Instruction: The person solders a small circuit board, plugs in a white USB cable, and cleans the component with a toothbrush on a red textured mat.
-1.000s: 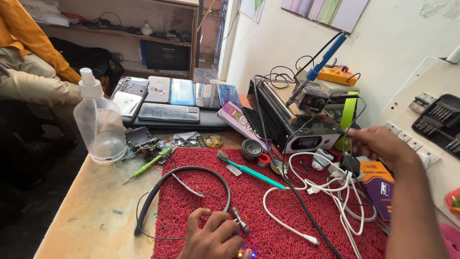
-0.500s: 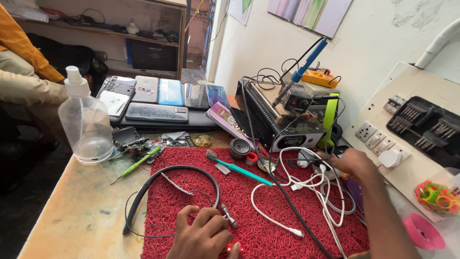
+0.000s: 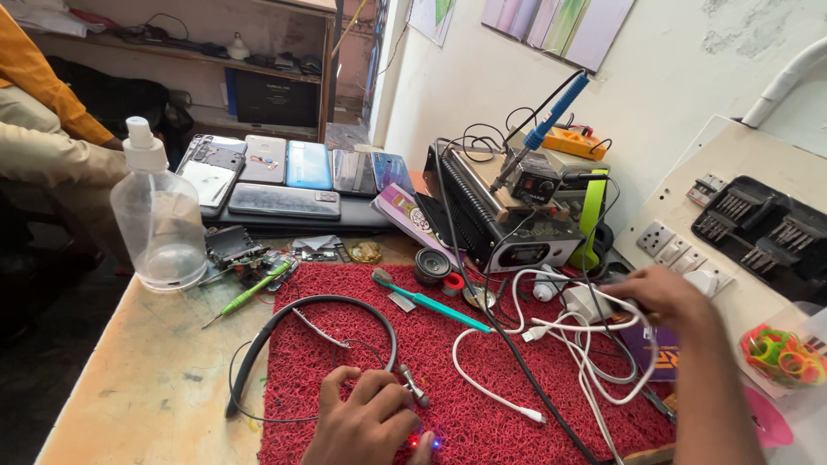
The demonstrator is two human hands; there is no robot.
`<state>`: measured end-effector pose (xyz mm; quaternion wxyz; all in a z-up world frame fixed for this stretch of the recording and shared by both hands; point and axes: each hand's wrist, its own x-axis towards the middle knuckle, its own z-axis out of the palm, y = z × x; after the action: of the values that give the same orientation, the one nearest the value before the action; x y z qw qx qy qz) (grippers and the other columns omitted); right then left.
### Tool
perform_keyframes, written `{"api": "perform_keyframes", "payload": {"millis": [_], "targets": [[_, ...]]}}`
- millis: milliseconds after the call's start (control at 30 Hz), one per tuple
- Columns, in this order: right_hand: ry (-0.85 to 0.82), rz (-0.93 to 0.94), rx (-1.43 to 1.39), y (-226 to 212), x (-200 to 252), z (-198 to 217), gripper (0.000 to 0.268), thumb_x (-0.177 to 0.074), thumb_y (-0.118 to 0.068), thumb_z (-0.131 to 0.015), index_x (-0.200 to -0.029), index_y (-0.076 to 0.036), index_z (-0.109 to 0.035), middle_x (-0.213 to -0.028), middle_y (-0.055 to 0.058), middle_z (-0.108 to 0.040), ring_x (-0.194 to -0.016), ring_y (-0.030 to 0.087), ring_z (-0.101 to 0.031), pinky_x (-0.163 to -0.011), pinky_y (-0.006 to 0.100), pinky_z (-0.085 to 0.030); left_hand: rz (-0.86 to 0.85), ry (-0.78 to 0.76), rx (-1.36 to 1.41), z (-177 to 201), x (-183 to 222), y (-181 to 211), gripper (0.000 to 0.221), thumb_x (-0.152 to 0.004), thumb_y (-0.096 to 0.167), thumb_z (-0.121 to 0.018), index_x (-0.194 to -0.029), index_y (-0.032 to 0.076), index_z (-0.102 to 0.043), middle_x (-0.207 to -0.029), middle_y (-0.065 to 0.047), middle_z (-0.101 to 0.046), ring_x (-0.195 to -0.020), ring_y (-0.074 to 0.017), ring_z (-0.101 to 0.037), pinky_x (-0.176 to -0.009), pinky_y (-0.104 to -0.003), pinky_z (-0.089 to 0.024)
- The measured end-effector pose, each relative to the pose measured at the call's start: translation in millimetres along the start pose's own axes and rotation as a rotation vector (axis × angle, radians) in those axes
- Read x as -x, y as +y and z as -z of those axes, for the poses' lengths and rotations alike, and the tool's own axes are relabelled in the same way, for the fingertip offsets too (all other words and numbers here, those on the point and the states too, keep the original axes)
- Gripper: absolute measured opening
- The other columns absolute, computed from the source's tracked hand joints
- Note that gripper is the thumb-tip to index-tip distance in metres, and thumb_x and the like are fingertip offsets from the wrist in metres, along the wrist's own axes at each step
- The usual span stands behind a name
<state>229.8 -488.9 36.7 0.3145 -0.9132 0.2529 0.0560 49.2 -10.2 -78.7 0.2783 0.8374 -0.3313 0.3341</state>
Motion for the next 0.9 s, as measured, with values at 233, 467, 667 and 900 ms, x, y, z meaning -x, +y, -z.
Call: {"api": "perform_keyframes", "payload": {"millis": [233,467,667,900], "targets": [[0.248,-0.002,-0.974,57,-83,28,0.030,-0.090,-0.013,-0.079,-0.111,0.004,-0.065,-0.104,0.021,-0.071,-0.080,0.028,-0.074,-0.077,0.041,-0.059,-0.019,0.052,-0.001,-3,0,-2,0.029,-0.079,0.044,-0.078,-0.071,0.016,-0.075,-0.090,0.002,-0.069,-0.104,-0.0170,-0.063,-0.095,-0.056,-0.036],[0.237,0.012,-1.537,54,-158,-16,0.039,-0.090,-0.009,-0.077,-0.125,-0.006,-0.060,-0.121,0.013,-0.066,-0.111,0.035,-0.066,-0.084,0.051,-0.059,-0.019,0.093,-0.044,-16,5,-7,0.023,-0.078,0.042,-0.079,-0.067,0.023,-0.072,-0.083,0.009,-0.067,-0.102,-0.0130,-0.066,-0.093,-0.056,-0.038],[0.346,0.017,-1.458,47,-177,-28,0.036,-0.091,-0.007,-0.077,-0.122,-0.003,-0.059,-0.119,0.014,-0.066,-0.104,0.034,-0.070,-0.078,0.048,-0.061,-0.062,0.188,-0.096,-23,7,-14,0.011,-0.075,0.034,-0.075,-0.068,0.030,-0.067,-0.077,0.015,-0.063,-0.093,-0.0050,-0.068,-0.090,-0.047,-0.042],[0.479,-0.016,-1.358,33,-164,-26,0.027,-0.094,-0.011,-0.075,-0.113,0.003,-0.061,-0.105,0.018,-0.072,-0.088,0.030,-0.075,-0.067,0.040,-0.063,-0.063,0.164,-0.102,-20,7,-12,0.008,-0.076,0.034,-0.074,-0.071,0.030,-0.069,-0.081,0.014,-0.064,-0.095,-0.0067,-0.068,-0.091,-0.048,-0.042]]}}
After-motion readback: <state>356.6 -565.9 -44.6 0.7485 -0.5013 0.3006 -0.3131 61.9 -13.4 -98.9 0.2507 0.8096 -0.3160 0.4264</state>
